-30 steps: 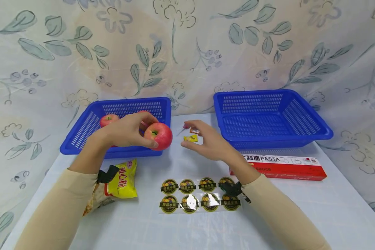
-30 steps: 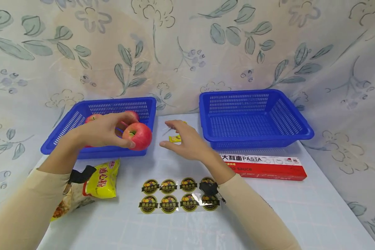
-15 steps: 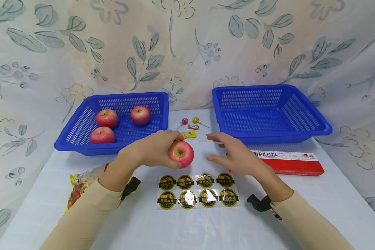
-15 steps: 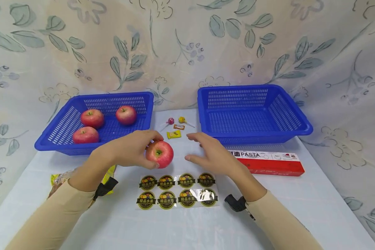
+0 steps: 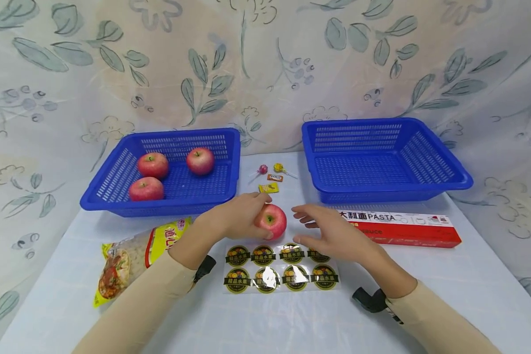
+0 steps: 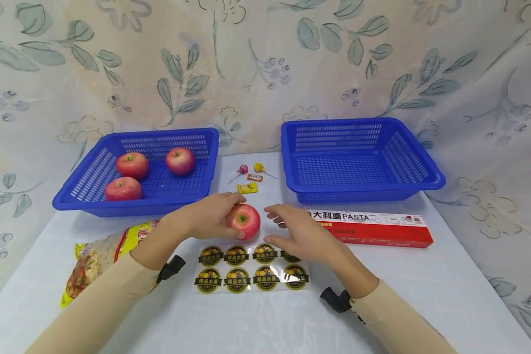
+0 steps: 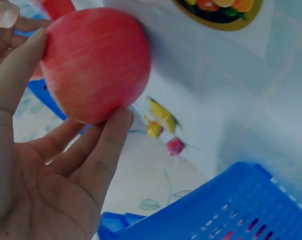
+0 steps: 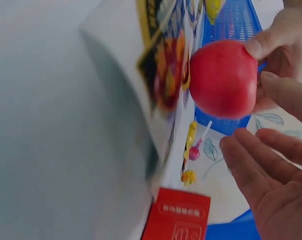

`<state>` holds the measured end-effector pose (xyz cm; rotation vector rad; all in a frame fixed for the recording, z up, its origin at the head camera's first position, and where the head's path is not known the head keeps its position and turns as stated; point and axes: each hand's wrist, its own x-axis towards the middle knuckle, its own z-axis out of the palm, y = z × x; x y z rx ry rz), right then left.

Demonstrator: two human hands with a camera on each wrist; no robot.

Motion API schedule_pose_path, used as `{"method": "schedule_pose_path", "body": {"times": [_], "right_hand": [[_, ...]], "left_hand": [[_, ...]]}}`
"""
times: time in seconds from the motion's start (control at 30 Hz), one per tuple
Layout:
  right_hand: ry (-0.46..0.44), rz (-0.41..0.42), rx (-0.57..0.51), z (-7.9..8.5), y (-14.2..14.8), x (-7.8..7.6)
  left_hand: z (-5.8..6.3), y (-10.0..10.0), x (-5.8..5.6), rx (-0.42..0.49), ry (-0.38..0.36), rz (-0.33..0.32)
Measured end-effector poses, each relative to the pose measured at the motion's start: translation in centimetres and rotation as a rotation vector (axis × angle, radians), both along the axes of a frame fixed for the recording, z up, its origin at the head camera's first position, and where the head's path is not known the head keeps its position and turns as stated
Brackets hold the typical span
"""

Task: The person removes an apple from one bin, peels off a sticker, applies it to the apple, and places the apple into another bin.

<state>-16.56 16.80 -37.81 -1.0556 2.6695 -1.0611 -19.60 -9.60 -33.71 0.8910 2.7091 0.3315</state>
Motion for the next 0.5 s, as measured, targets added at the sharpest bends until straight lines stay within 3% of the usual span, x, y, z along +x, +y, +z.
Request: {"method": "schedule_pose_path", "body": {"times": [0.3, 0.5], "right_hand": [[0.02, -0.025, 0.044, -0.4, -2.2, -1.1], [0.057, -0.006, 0.031, -0.8, -3.3, -1.8]], "left_hand": [[-0.7, -1.0, -0.4, 0.101, -0.112, 0.013], [-0.3, -1.7, 0.6, 0.039, -0.101, 0.045]]}}
